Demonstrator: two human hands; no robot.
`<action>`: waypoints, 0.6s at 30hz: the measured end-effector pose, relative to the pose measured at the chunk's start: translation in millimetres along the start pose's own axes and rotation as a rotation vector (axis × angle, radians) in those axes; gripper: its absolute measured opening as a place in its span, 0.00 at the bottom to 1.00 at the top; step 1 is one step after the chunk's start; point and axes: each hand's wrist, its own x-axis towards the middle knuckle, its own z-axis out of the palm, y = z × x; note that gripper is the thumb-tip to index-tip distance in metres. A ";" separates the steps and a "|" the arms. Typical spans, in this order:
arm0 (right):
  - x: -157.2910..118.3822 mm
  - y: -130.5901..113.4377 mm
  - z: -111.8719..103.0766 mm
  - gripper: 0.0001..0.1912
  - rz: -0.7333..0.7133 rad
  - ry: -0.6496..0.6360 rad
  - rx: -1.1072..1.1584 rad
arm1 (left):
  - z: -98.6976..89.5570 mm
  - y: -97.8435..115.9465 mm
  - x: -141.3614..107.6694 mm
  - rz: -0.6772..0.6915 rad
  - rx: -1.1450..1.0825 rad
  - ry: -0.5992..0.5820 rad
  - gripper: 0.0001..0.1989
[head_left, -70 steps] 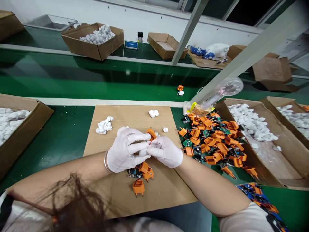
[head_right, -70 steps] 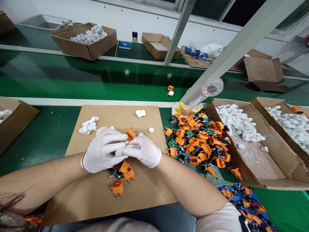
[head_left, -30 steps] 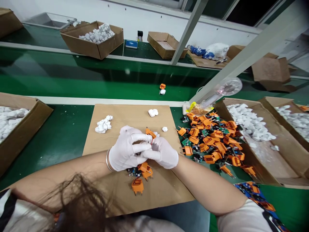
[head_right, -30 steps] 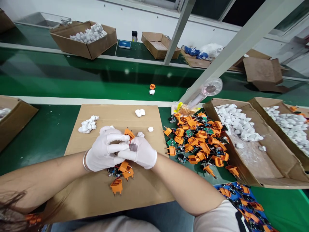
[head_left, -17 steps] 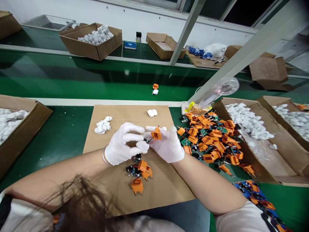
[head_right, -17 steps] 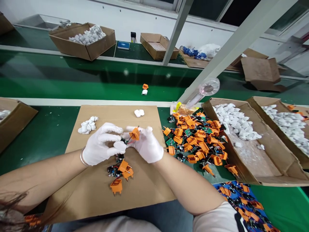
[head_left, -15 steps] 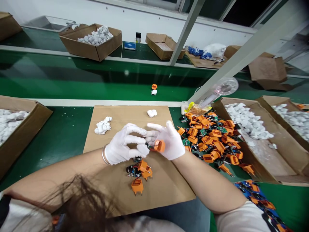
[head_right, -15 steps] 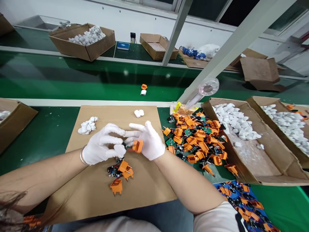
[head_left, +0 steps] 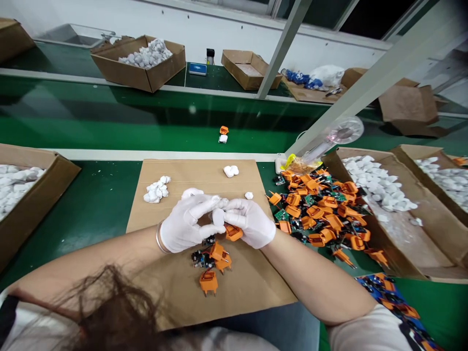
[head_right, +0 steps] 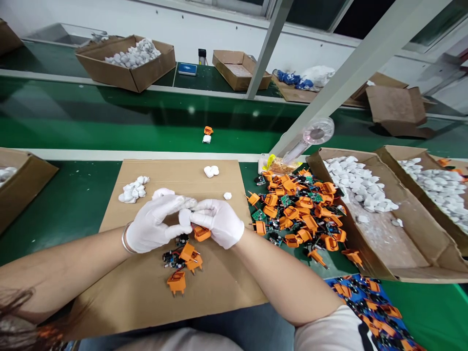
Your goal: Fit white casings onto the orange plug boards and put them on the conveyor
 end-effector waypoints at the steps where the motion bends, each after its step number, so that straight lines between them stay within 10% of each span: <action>1: -0.1 1.8 0.1 0.26 -0.003 0.023 0.007 | 0.3 1.4 0.2 0.003 0.012 -0.001 0.36; 18: -3.1 0.0 4.0 0.21 -0.099 -0.135 -0.041 | -0.1 0.4 -0.9 0.020 0.083 0.011 0.40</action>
